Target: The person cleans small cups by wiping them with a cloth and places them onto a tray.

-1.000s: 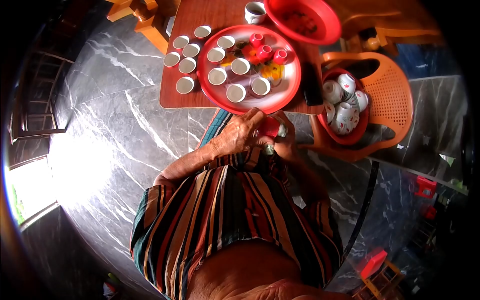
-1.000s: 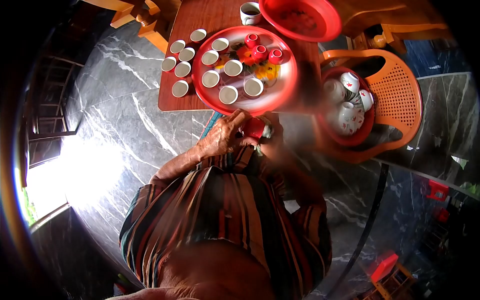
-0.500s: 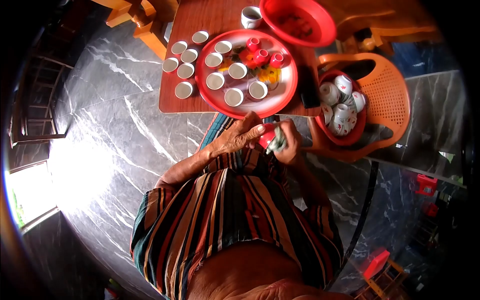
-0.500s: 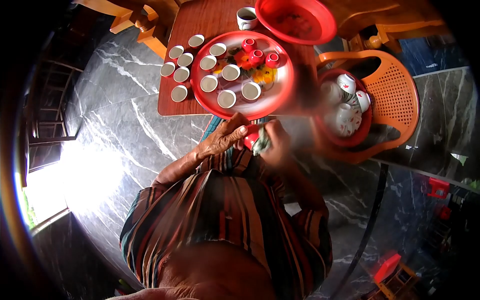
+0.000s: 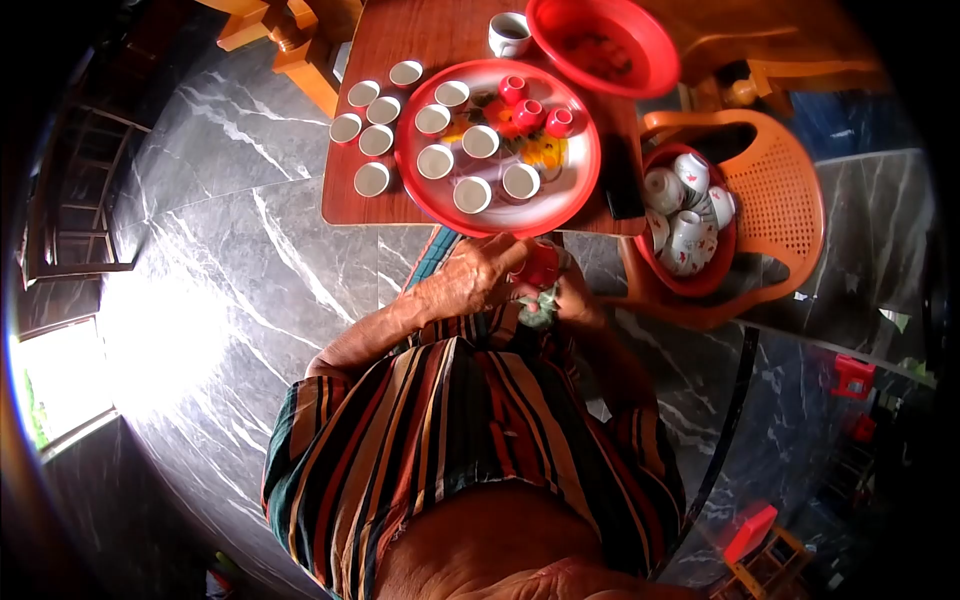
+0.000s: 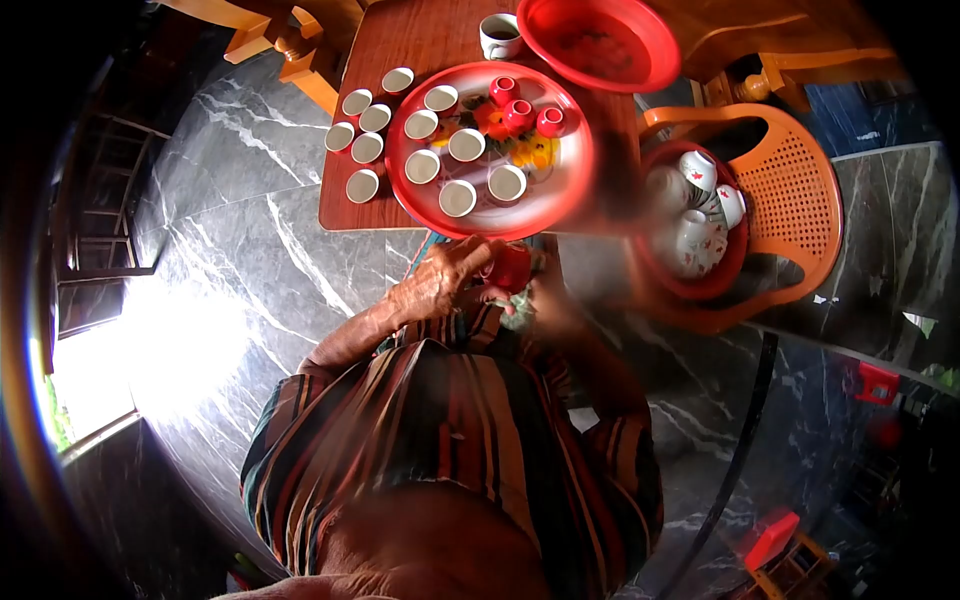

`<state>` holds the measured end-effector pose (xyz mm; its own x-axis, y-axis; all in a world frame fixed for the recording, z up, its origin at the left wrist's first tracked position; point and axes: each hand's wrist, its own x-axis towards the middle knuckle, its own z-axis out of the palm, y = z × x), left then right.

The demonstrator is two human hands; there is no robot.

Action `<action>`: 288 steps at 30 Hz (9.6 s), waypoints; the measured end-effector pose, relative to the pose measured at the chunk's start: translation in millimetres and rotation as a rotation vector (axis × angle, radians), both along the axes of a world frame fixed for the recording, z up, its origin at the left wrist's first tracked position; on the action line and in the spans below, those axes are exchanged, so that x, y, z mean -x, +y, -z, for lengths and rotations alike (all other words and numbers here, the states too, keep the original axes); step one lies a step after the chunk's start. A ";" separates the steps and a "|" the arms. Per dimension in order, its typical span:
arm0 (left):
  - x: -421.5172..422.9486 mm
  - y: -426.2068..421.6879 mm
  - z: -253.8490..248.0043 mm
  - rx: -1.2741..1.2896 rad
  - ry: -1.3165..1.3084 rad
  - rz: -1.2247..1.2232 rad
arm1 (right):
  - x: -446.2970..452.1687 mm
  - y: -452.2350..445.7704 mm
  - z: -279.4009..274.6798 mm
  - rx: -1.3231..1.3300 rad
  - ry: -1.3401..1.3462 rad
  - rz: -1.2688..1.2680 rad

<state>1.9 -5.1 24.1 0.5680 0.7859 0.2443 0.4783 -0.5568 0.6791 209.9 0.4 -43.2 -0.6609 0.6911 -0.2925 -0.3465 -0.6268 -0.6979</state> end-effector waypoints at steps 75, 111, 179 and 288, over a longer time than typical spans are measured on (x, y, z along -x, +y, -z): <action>-12.2 11.6 37.2 0.615 -0.586 0.170 | 2.8 -8.9 -37.3 -1.630 -0.945 0.466; -14.9 -11.9 15.8 0.565 -0.543 -0.011 | 23.5 -24.7 -50.4 -0.212 -0.025 0.698; -9.7 -7.7 18.2 -0.403 0.145 -0.015 | 22.9 -8.5 -21.6 0.298 0.225 0.581; -108.3 92.5 37.0 0.649 -1.007 -0.014 | -13.0 13.4 -51.7 -0.619 -0.503 0.960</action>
